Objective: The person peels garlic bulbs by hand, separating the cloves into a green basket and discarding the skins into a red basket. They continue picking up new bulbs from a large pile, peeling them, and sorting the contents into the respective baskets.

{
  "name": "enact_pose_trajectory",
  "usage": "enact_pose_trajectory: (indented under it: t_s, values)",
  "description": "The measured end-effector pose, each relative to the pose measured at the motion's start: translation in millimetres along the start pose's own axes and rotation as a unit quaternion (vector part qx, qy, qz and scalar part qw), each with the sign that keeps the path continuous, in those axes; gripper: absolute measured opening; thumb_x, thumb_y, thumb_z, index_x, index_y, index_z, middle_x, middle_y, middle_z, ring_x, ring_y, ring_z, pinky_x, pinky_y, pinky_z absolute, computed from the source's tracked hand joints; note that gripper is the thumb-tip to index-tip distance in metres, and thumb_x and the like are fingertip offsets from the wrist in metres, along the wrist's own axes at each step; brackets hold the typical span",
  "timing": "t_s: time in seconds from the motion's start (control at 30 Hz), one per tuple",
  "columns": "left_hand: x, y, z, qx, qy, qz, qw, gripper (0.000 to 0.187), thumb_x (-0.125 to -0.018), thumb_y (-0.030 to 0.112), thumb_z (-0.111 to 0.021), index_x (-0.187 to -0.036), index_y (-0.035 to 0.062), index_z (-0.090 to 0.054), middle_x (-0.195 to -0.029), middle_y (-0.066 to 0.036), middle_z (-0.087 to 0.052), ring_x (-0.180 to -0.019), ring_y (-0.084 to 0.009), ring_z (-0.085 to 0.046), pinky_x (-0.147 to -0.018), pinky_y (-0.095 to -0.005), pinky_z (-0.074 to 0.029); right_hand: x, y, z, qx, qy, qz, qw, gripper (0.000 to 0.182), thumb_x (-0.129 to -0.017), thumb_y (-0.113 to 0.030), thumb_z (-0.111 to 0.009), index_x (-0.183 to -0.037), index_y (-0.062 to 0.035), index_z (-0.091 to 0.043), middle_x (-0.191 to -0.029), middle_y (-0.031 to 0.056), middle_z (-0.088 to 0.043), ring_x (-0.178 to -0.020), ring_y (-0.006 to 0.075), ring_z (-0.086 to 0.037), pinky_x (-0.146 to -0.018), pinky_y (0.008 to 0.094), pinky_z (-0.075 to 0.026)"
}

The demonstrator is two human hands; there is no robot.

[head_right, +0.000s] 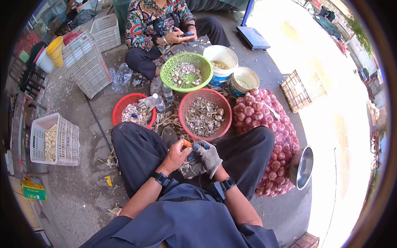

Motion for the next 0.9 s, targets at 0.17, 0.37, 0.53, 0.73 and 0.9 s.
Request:
enact_pose_trajectory:
  t_s: [0.17,0.37,0.53,0.73,0.9]
  values:
    - [-0.3,-1.5,-0.2,0.008,0.003,0.027,1.000,0.016,-0.095,0.012,-0.066,-0.099,-0.0022,-0.061,-0.089,-0.010,-0.067,-0.084,-0.0160,-0.062,-0.079,-0.0318,-0.051,-9.2,13.5,8.0,-0.046,-0.008,-0.030,0.998,0.027,-0.098,-0.022,-0.066,-0.110,0.0028,-0.063,-0.089,0.0118,-0.070,-0.073,0.0222,-0.071,-0.061,0.0349,-0.061]
    - [-1.0,-1.3,3.1,-0.022,0.001,0.007,1.000,0.023,-0.098,0.020,-0.065,-0.102,-0.0017,-0.060,-0.087,-0.002,-0.062,-0.078,-0.0081,-0.054,-0.073,-0.0267,-0.049,-7.9,9.9,4.8,-0.063,-0.037,-0.029,0.997,0.023,-0.096,-0.015,-0.069,-0.110,0.0023,-0.063,-0.089,0.0110,-0.070,-0.074,0.0227,-0.071,-0.069,0.0370,-0.062]
    - [1.3,-6.4,2.9,0.117,0.000,0.080,0.990,0.018,-0.099,0.017,-0.063,-0.100,0.0007,-0.058,-0.084,-0.002,-0.061,-0.068,-0.0078,-0.056,-0.064,-0.0245,-0.049,-1.7,-2.8,-4.1,0.070,-0.040,0.048,0.996,0.026,-0.091,-0.009,-0.074,-0.111,0.0026,-0.064,-0.090,0.0058,-0.070,-0.079,0.0131,-0.068,-0.072,0.0291,-0.059]
    - [-0.2,-15.5,0.2,0.211,0.006,0.111,0.971,0.016,-0.100,0.017,-0.061,-0.105,0.0019,-0.059,-0.085,-0.001,-0.062,-0.065,-0.0050,-0.057,-0.060,-0.0228,-0.052,-5.2,-3.6,-1.5,0.179,0.010,0.107,0.978,0.019,-0.088,-0.008,-0.077,-0.104,-0.0001,-0.069,-0.089,-0.0008,-0.068,-0.081,0.0054,-0.060,-0.073,0.0236,-0.052]
    - [-0.1,8.0,13.0,0.160,0.018,0.076,0.984,0.016,-0.099,0.010,-0.061,-0.112,-0.0002,-0.061,-0.093,-0.003,-0.067,-0.080,-0.0069,-0.064,-0.072,-0.0240,-0.055,-2.5,-12.6,-1.1,0.223,0.043,0.156,0.961,0.021,-0.087,-0.005,-0.078,-0.106,0.0002,-0.069,-0.089,-0.0006,-0.069,-0.081,0.0047,-0.059,-0.073,0.0236,-0.052]
Point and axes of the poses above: each hand's wrist, its own x-axis away from the middle knuckle, its own z-axis out of the back of the hand, y = z × x, the point moved 5 cm from there along -x, towards the middle knuckle
